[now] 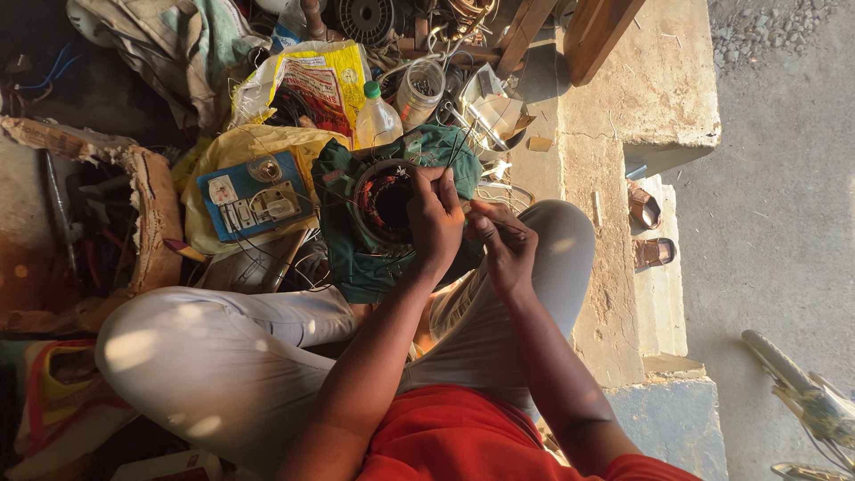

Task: The person sits cross-legged on the floor and works on a motor stator, stripping and twisting copper wires, and connecting them to a power strip with a light bulb. The person handles the wires and the power strip throughout the task.

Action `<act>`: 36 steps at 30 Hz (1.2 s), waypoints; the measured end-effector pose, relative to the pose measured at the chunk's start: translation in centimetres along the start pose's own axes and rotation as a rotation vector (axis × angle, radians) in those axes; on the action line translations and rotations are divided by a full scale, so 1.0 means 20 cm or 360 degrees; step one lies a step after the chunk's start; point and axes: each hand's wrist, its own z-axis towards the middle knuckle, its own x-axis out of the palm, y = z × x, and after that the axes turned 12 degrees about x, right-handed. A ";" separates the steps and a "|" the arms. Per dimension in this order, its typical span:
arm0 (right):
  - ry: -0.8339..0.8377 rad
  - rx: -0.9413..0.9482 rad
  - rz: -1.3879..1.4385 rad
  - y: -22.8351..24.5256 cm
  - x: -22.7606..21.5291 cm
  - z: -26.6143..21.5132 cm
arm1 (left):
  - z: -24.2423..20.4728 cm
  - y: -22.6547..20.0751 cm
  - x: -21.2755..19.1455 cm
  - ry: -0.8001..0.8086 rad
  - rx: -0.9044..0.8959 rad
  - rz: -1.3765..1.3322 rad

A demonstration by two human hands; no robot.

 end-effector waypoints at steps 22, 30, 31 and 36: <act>0.0160 -0.0265 0.0616 0.09 0.11 -0.01 | 0.01 -0.02 0.03 -0.0043 0.0047 0.0036; 0.0169 -0.0466 0.0345 0.13 0.07 -0.08 | 0.00 -0.01 0.03 -0.0064 -0.0036 -0.0045; 0.0173 -0.0459 0.0334 0.12 0.06 -0.09 | 0.00 -0.01 0.03 -0.0072 -0.0006 -0.0027; 0.0080 -0.0687 0.0047 0.09 -0.02 -0.13 | 0.00 -0.03 0.02 -0.0060 -0.0057 -0.0064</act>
